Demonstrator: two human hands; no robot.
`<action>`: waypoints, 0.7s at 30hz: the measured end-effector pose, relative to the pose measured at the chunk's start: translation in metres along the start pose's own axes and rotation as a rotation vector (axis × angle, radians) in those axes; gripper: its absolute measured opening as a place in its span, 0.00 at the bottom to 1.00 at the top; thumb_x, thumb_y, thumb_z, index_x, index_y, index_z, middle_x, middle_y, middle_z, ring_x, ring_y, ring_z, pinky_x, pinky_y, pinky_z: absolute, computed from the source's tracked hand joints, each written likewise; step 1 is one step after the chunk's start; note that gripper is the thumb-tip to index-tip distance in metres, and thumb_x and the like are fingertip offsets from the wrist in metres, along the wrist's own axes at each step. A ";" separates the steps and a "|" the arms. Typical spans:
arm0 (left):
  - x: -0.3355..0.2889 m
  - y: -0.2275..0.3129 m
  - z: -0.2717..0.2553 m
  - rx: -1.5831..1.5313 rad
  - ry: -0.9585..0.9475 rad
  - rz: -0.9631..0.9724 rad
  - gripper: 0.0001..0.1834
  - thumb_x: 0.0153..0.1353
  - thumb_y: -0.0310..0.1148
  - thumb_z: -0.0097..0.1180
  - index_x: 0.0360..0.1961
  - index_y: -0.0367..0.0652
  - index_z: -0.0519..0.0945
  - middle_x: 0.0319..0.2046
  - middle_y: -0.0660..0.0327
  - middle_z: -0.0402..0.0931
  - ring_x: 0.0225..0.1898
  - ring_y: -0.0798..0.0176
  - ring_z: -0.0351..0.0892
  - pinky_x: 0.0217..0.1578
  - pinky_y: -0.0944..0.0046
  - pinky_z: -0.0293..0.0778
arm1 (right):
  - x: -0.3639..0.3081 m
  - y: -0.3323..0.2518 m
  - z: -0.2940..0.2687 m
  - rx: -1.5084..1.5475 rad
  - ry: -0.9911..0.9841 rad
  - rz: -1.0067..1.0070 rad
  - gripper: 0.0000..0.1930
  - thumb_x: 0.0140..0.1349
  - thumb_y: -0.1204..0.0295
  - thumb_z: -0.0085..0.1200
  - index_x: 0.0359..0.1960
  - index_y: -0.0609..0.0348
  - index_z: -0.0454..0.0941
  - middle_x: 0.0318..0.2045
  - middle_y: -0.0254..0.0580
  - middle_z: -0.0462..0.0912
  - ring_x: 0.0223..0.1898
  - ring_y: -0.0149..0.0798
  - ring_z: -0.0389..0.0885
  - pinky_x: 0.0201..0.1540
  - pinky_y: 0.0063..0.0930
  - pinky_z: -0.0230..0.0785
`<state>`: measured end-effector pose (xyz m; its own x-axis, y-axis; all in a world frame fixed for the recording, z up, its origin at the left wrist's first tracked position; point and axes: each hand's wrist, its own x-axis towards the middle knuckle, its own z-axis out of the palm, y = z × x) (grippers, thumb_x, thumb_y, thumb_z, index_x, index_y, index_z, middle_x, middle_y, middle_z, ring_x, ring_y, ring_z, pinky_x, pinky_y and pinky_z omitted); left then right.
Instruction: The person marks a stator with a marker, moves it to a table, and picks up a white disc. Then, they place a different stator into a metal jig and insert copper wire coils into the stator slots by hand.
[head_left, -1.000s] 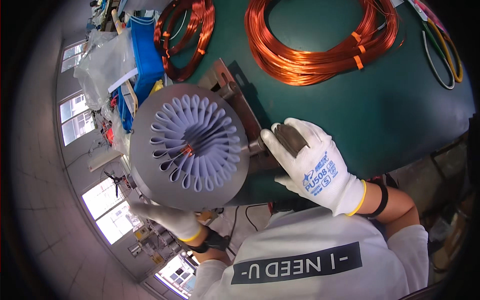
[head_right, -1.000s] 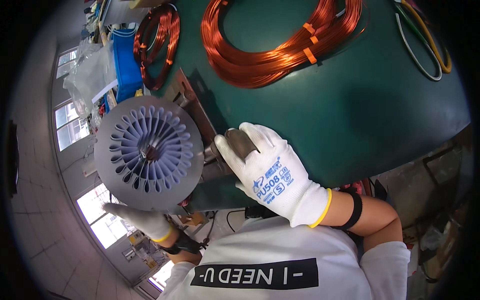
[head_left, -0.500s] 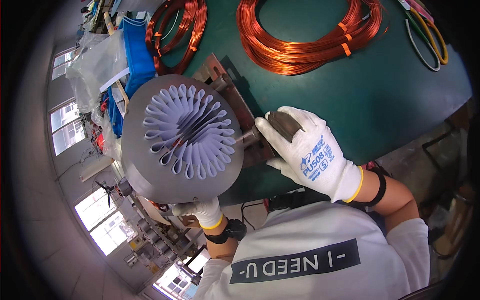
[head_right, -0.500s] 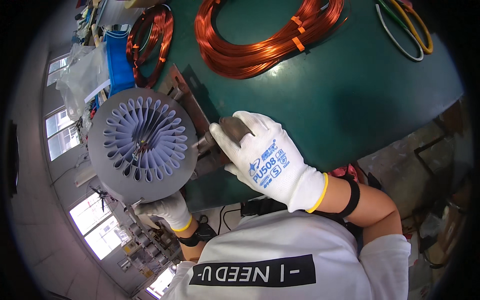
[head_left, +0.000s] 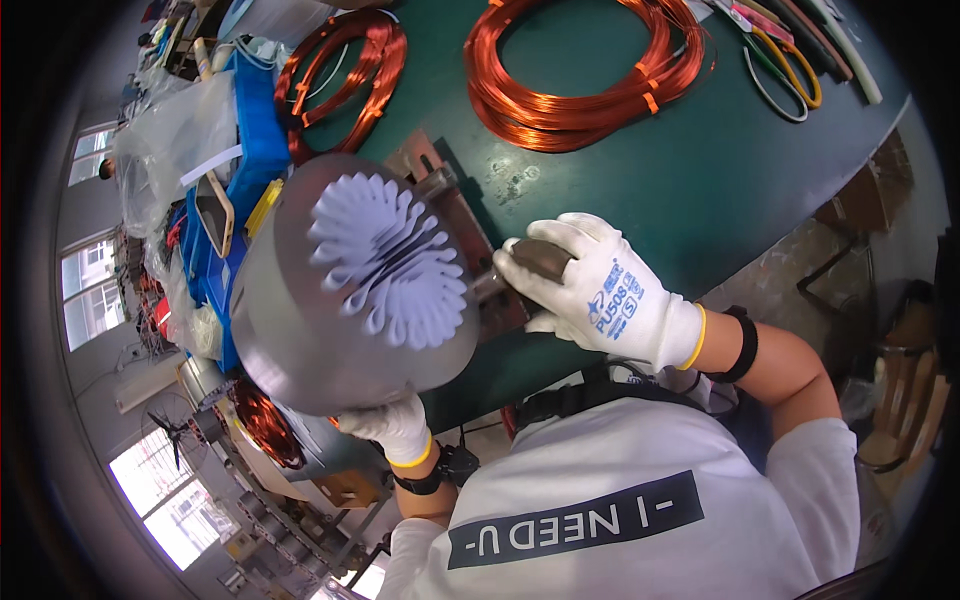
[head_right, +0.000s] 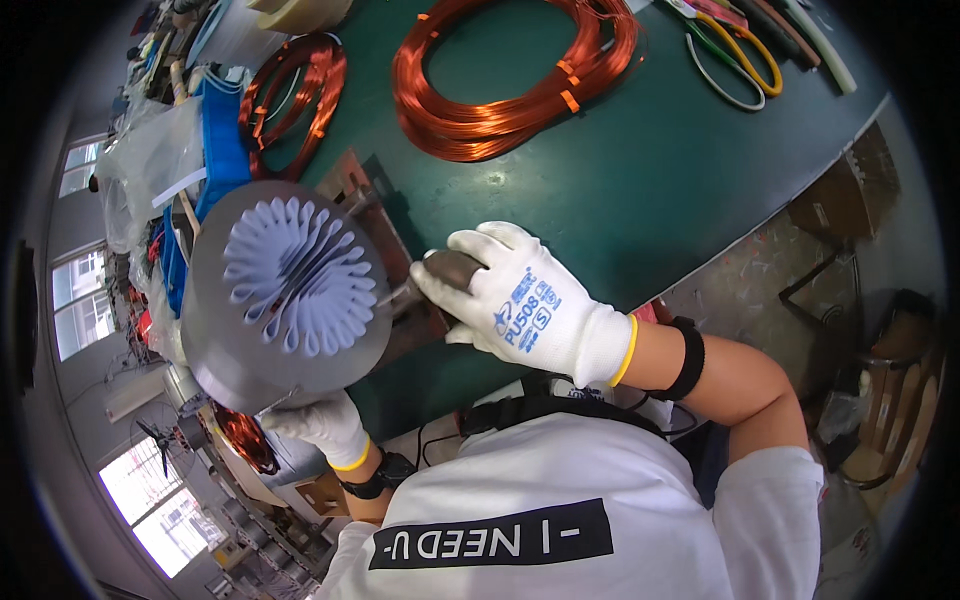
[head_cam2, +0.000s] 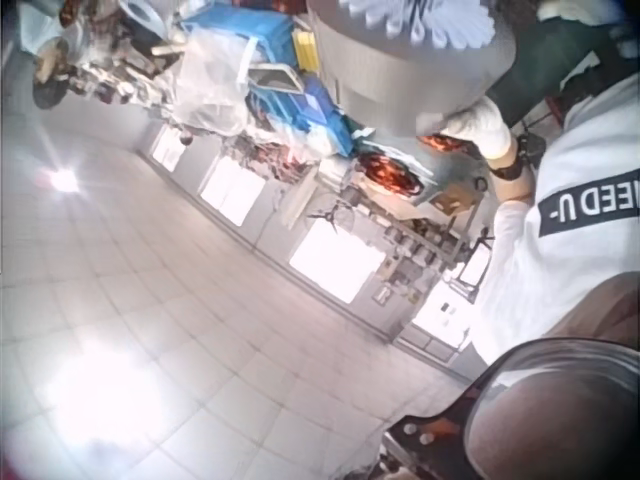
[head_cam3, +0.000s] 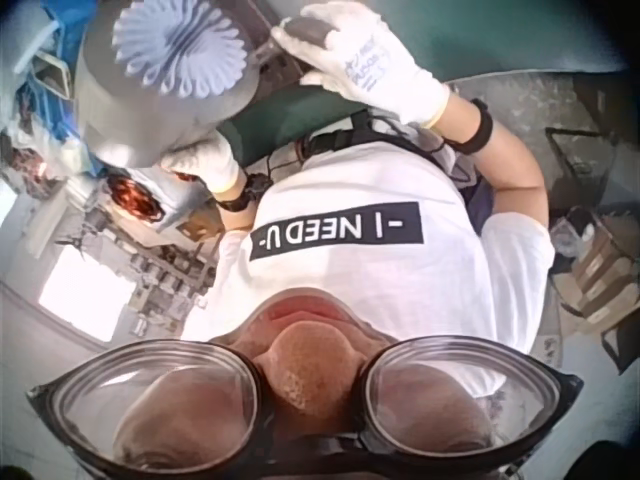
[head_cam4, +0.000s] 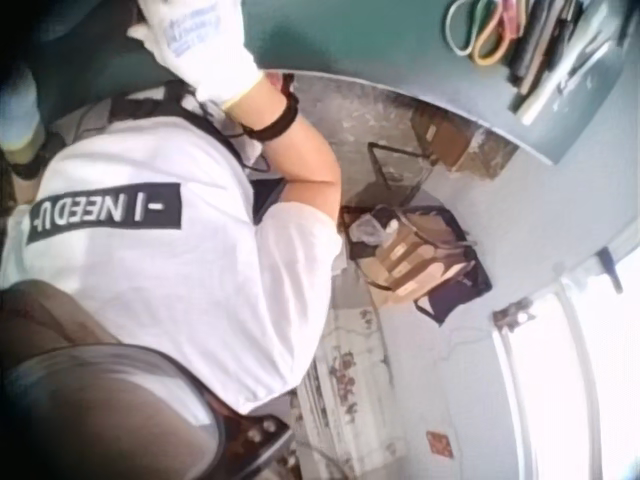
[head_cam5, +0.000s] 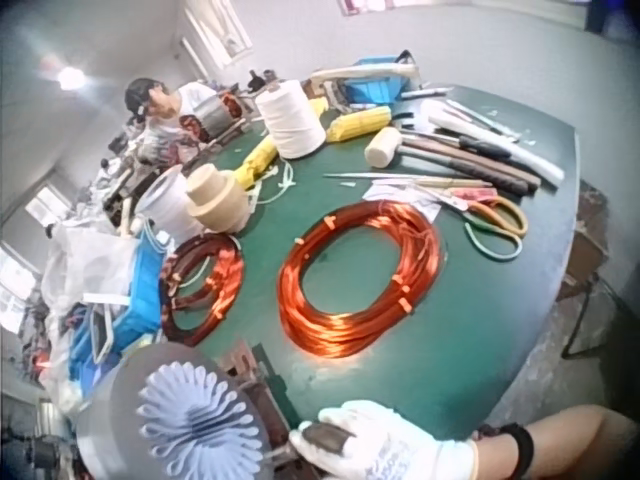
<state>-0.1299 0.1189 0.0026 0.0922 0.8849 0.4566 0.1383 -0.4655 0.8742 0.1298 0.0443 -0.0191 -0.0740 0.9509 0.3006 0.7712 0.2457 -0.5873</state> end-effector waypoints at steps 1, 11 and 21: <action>-0.005 -0.005 -0.011 -0.167 0.059 -0.022 0.42 0.69 0.58 0.42 0.71 0.38 0.52 0.72 0.52 0.51 0.71 0.53 0.55 0.68 0.52 0.54 | 0.000 -0.001 0.000 -0.018 -0.013 -0.034 0.35 0.47 0.59 0.66 0.59 0.53 0.72 0.53 0.38 0.77 0.55 0.46 0.71 0.58 0.44 0.66; 0.008 0.007 -0.025 1.251 -0.239 0.930 0.64 0.55 0.40 0.68 0.72 0.36 0.27 0.74 0.49 0.39 0.73 0.45 0.47 0.71 0.48 0.52 | 0.004 -0.003 -0.001 0.007 -0.035 0.001 0.33 0.49 0.56 0.65 0.59 0.51 0.73 0.53 0.32 0.78 0.56 0.43 0.71 0.62 0.42 0.62; -0.032 -0.014 -0.052 0.101 0.097 -0.134 0.55 0.58 0.50 0.64 0.74 0.45 0.40 0.73 0.55 0.45 0.71 0.51 0.52 0.70 0.46 0.49 | 0.013 -0.012 -0.007 0.273 -0.133 0.074 0.52 0.44 0.54 0.70 0.69 0.60 0.56 0.50 0.57 0.76 0.61 0.58 0.64 0.63 0.51 0.56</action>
<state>-0.1862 0.0987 -0.0158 -0.0281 0.9344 0.3552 0.2419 -0.3384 0.9094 0.1244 0.0527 -0.0026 -0.1203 0.9799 0.1589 0.5807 0.1993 -0.7893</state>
